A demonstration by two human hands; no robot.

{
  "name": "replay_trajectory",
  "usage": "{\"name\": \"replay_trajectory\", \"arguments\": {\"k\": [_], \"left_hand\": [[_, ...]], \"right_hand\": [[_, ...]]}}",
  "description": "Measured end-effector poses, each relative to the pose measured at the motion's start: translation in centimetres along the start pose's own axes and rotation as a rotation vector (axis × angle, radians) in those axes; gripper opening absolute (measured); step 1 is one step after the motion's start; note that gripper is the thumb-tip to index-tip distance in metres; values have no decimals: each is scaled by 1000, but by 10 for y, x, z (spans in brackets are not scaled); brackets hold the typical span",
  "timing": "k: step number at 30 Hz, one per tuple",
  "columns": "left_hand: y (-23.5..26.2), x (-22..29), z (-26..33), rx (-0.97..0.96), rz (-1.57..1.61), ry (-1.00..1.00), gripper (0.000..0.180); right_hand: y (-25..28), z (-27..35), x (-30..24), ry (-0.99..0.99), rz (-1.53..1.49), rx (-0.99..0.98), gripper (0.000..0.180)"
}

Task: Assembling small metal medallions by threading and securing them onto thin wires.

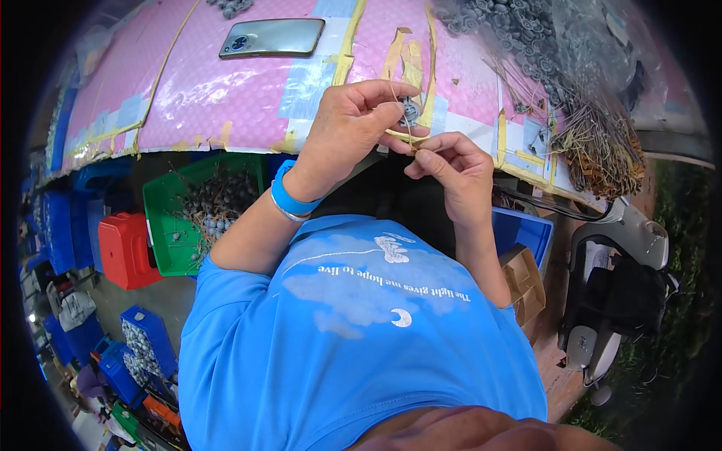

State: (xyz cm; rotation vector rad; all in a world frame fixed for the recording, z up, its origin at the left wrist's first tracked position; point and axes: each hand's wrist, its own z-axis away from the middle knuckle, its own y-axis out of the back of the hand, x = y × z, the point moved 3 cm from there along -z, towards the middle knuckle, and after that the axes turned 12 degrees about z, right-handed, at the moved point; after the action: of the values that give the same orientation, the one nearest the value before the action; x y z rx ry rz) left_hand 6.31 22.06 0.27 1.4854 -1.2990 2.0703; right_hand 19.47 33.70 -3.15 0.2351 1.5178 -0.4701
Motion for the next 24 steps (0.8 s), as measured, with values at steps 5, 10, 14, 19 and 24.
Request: {"name": "replay_trajectory", "arguments": {"k": [5, 10, 14, 19, 24], "left_hand": [[3, -5, 1, -53, 65, 38, 29], [-7, -8, 4, -105, 40, 106, 24], [-14, -12, 5, -136, -30, 140, 23], [-10, -13, 5, -160, 78, 95, 21], [-6, -15, 1, -142, 115, 101, 17]], "right_hand": [[7, 0, -3, 304, 696, 125, 17], [16, -24, -23, 203, 302, 119, 21], [-2, -32, -20, 205, -34, -96, 21], [7, -38, -12, 266, -110, -33, 18], [2, -37, -14, 167, -147, -15, 18]]}}
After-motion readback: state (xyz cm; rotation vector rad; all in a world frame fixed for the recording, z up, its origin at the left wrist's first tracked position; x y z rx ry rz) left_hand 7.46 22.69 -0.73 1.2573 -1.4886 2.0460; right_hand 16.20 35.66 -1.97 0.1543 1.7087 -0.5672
